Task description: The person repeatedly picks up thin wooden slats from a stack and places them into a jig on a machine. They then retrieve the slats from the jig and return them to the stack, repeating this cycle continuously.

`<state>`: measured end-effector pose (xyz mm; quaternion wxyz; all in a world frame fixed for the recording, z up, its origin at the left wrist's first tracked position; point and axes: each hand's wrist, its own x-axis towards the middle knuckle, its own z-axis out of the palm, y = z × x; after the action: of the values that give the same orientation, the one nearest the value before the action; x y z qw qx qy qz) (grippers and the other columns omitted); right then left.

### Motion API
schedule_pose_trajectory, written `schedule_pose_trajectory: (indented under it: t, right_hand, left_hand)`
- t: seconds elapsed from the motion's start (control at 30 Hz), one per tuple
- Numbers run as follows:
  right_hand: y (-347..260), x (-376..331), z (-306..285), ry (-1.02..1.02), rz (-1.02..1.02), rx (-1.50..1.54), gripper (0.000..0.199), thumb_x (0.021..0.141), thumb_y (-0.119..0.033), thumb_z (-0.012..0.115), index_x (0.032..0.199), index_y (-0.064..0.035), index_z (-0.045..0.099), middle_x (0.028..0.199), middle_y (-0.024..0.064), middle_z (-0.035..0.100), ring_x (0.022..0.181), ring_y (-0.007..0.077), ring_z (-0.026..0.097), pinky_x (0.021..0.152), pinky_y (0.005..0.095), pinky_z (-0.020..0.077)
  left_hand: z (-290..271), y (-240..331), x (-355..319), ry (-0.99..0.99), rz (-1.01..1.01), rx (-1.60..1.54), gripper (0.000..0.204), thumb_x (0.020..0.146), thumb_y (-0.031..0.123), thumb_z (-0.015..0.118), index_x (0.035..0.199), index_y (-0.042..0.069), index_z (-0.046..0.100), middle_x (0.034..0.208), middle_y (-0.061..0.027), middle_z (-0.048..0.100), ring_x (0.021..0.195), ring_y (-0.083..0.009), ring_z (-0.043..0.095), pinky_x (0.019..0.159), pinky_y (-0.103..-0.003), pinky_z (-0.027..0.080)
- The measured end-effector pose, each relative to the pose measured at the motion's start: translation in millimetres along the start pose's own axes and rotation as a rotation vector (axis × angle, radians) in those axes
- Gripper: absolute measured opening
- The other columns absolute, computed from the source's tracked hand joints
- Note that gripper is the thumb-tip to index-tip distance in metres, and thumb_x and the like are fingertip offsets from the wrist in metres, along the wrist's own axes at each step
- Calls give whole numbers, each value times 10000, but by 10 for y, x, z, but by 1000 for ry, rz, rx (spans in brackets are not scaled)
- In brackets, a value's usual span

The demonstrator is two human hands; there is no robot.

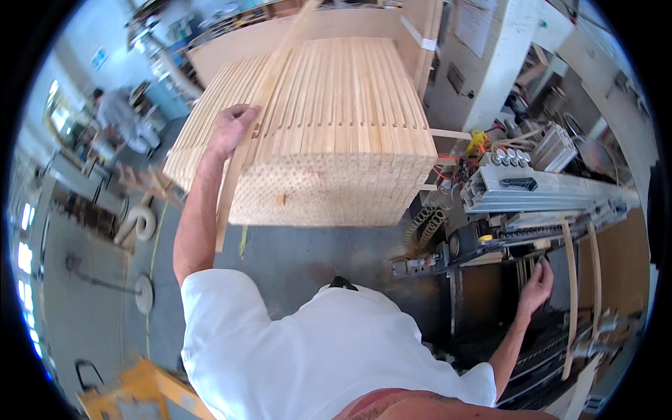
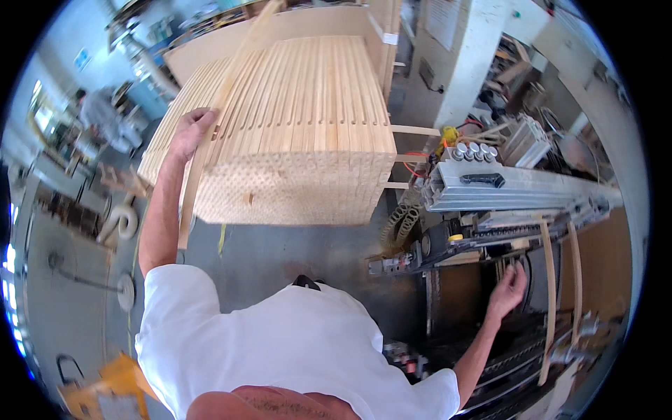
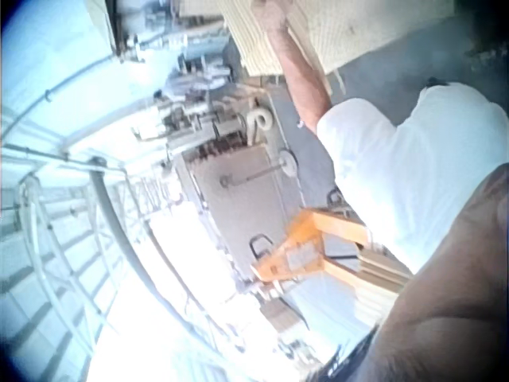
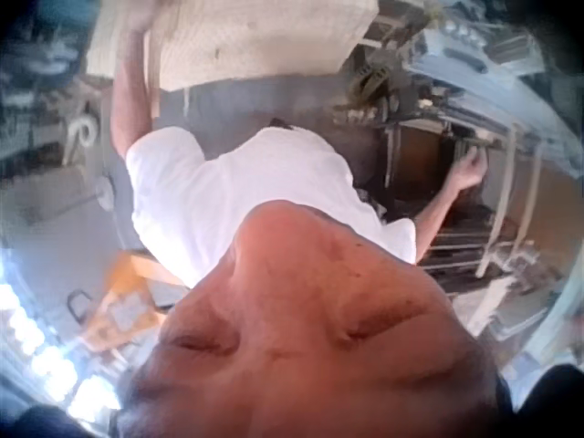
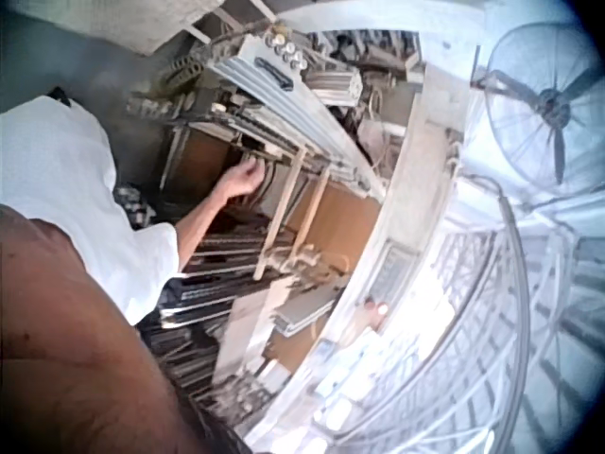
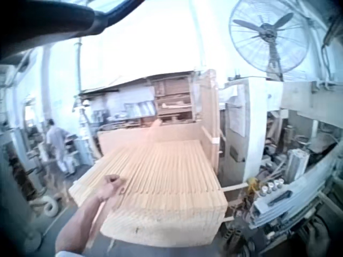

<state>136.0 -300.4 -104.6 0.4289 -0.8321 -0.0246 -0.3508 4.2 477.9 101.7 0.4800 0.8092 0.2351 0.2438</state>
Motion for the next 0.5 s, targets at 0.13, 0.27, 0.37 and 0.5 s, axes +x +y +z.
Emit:
schedule_pose_trajectory:
  t: [0.13, 0.27, 0.37, 0.5]
  right_hand:
    - [-628, -722, 527, -171, 195, 46, 227, 925, -55, 638, 1135, 32, 639, 1057, 120, 655, 961, 200, 622, 847, 296, 511]
    - [-865, -1420, 714, -268, 254, -72, 211, 896, -36, 641, 1093, 39, 648, 1042, 148, 656, 950, 237, 635, 868, 329, 501]
    - [-1042, -1801, 645, -294, 352, -195, 219, 871, -58, 656, 1069, 35, 667, 1022, 155, 670, 940, 250, 652, 851, 330, 502]
    - [-1251, -2187, 424, -239, 525, -283, 261, 884, -123, 660, 1098, 26, 676, 1012, 154, 700, 942, 242, 664, 859, 325, 502]
  left_hand:
    - [-81, -300, 956, 102, 1, 317, 525, 812, 395, 680, 1020, -87, 690, 895, -201, 714, 828, -243, 700, 757, -351, 537]
    - [41, -658, 1704, 110, -54, 399, 555, 777, 409, 668, 949, -119, 692, 849, -244, 706, 828, -306, 715, 758, -388, 546]
    - [140, -820, 2092, 50, -6, 604, 567, 781, 427, 636, 883, -128, 694, 803, -270, 691, 827, -337, 710, 776, -403, 543]
    - [521, -750, 2274, 21, 49, 624, 572, 779, 448, 610, 847, -112, 701, 810, -291, 685, 851, -360, 706, 785, -417, 538]
